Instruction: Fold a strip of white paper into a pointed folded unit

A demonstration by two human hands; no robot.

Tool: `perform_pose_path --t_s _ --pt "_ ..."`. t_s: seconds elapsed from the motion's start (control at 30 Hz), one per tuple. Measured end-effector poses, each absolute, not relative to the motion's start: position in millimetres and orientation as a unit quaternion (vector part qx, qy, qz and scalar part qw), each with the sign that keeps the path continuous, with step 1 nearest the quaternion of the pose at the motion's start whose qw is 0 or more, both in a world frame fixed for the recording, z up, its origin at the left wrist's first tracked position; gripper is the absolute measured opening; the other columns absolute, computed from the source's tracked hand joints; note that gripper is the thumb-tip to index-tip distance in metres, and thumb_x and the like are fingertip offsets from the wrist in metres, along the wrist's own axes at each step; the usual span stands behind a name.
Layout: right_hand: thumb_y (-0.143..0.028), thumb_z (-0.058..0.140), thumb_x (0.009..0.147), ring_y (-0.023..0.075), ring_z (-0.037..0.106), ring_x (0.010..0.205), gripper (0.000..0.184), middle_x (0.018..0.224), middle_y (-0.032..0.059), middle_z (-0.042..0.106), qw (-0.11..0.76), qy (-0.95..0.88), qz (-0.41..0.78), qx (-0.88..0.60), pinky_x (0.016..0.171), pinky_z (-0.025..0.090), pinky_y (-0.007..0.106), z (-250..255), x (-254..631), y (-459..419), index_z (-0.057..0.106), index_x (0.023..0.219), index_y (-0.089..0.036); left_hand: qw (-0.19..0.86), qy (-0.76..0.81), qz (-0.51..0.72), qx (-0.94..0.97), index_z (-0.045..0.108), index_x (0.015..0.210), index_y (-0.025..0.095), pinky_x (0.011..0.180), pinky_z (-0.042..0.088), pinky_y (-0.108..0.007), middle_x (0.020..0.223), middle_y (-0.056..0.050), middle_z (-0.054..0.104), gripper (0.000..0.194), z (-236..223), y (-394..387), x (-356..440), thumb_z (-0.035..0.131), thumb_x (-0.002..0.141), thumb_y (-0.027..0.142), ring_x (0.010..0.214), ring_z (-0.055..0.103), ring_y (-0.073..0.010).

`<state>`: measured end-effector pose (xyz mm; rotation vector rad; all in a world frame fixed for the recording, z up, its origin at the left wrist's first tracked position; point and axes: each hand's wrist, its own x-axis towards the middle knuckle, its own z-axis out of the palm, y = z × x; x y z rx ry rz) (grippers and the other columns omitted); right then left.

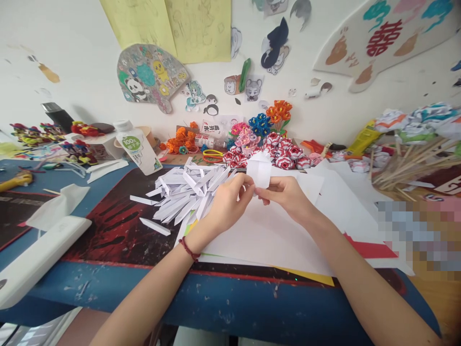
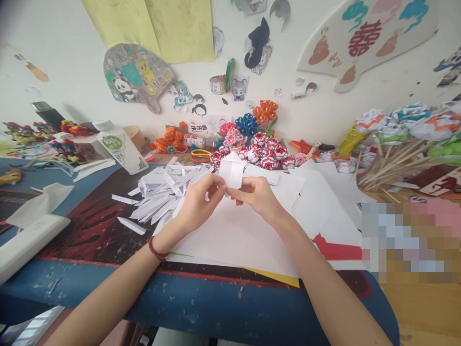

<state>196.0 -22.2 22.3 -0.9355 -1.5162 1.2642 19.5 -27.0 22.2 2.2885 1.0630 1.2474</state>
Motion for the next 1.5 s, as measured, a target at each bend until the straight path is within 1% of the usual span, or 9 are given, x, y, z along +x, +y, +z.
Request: perform_pose_path --t_s 0.1,0.17,0.43,0.7,0.9,1.13,1.3,1.4,1.5 --pt "-0.037 0.077 0.07 0.0114 0.051 0.057 0.026 0.067 0.0021 0.061 0.46 -0.618 0.507 -0.386 0.055 0.044 0.026 22.5 195.5 -23.2 0.072 0.082 -0.014 0.14 0.362 0.437 0.811 0.056 0.093 0.019 0.063 0.041 -0.024 0.084 0.0 0.061 0.007 23.1 -25.8 18.9 0.05 0.091 0.019 0.067 0.052 -0.01" --pt "-0.037 0.077 0.07 0.0112 0.051 0.057 0.026 0.067 0.0018 0.061 0.465 -0.617 0.502 -0.388 0.054 0.044 0.025 22.1 195.7 -23.4 0.072 0.081 -0.014 0.134 0.354 0.439 0.815 0.058 0.091 0.019 0.064 0.041 -0.024 0.085 -0.001 0.061 0.009 23.5 -24.8 18.3 0.05 0.092 0.019 0.067 0.051 -0.0102" --pt "-0.039 0.078 0.068 0.0119 0.053 0.057 0.029 0.068 0.003 0.063 0.47 -0.625 0.484 -0.392 0.054 0.045 0.025 17.9 196.5 -21.0 0.072 0.08 -0.013 0.163 0.349 0.446 0.808 0.061 0.085 0.018 0.065 0.042 -0.025 0.082 -0.001 0.061 0.009 21.7 -21.0 18.1 0.053 0.09 0.018 0.067 0.051 -0.0111" --pt "-0.04 0.076 0.07 0.0129 0.054 0.057 0.03 0.068 0.0038 0.062 0.467 -0.638 0.463 -0.401 0.054 0.046 0.027 19.5 195.1 -21.3 0.071 0.081 -0.013 0.14 0.365 0.435 0.811 0.058 0.086 0.018 0.065 0.041 -0.025 0.084 0.0 0.061 0.005 21.5 -18.9 14.5 0.056 0.089 0.022 0.066 0.051 -0.0107" --pt "-0.047 0.073 0.071 0.0143 0.055 0.058 0.037 0.071 0.0056 0.063 0.453 -0.653 0.451 -0.406 0.055 0.048 0.029 19.1 195.5 -22.2 0.072 0.085 -0.012 0.162 0.39 0.428 0.799 0.056 0.083 0.018 0.063 0.04 -0.025 0.079 -0.001 0.059 0.005 17.2 -17.5 16.2 0.057 0.088 0.02 0.068 0.052 -0.0127" --pt "-0.045 0.075 0.07 0.0135 0.055 0.058 0.034 0.07 0.0044 0.063 0.452 -0.649 0.464 -0.398 0.055 0.048 0.028 17.6 194.7 -21.2 0.072 0.082 -0.013 0.178 0.407 0.444 0.778 0.054 0.081 0.018 0.063 0.039 -0.026 0.078 0.0 0.059 0.007 17.0 -21.8 19.6 0.054 0.088 0.017 0.067 0.05 -0.0121" --pt "-0.049 0.074 0.068 0.0137 0.056 0.057 0.039 0.07 0.0049 0.064 0.454 -0.637 0.476 -0.403 0.055 0.048 0.028 16.0 193.9 -20.7 0.072 0.082 -0.012 0.196 0.413 0.444 0.77 0.055 0.081 0.018 0.063 0.04 -0.025 0.079 0.0 0.059 0.007 17.7 -21.8 20.1 0.054 0.088 0.017 0.066 0.051 -0.0111" --pt "-0.048 0.074 0.069 0.0135 0.055 0.057 0.038 0.071 0.0049 0.064 0.457 -0.629 0.483 -0.403 0.055 0.047 0.028 15.2 193.7 -20.5 0.072 0.083 -0.012 0.241 0.407 0.461 0.751 0.053 0.09 0.018 0.061 0.041 -0.024 0.083 0.0 0.06 0.003 18.4 -20.3 20.2 0.055 0.087 0.018 0.065 0.053 -0.0104" --pt "-0.045 0.075 0.07 0.0133 0.054 0.058 0.035 0.069 0.004 0.063 0.461 -0.623 0.486 -0.404 0.056 0.047 0.028 15.2 193.9 -20.7 0.072 0.084 -0.013 0.308 0.387 0.49 0.718 0.046 0.105 0.02 0.06 0.043 -0.024 0.087 -0.001 0.06 0.022 18.3 -17.5 19.4 0.057 0.086 0.022 0.064 0.055 -0.0098"
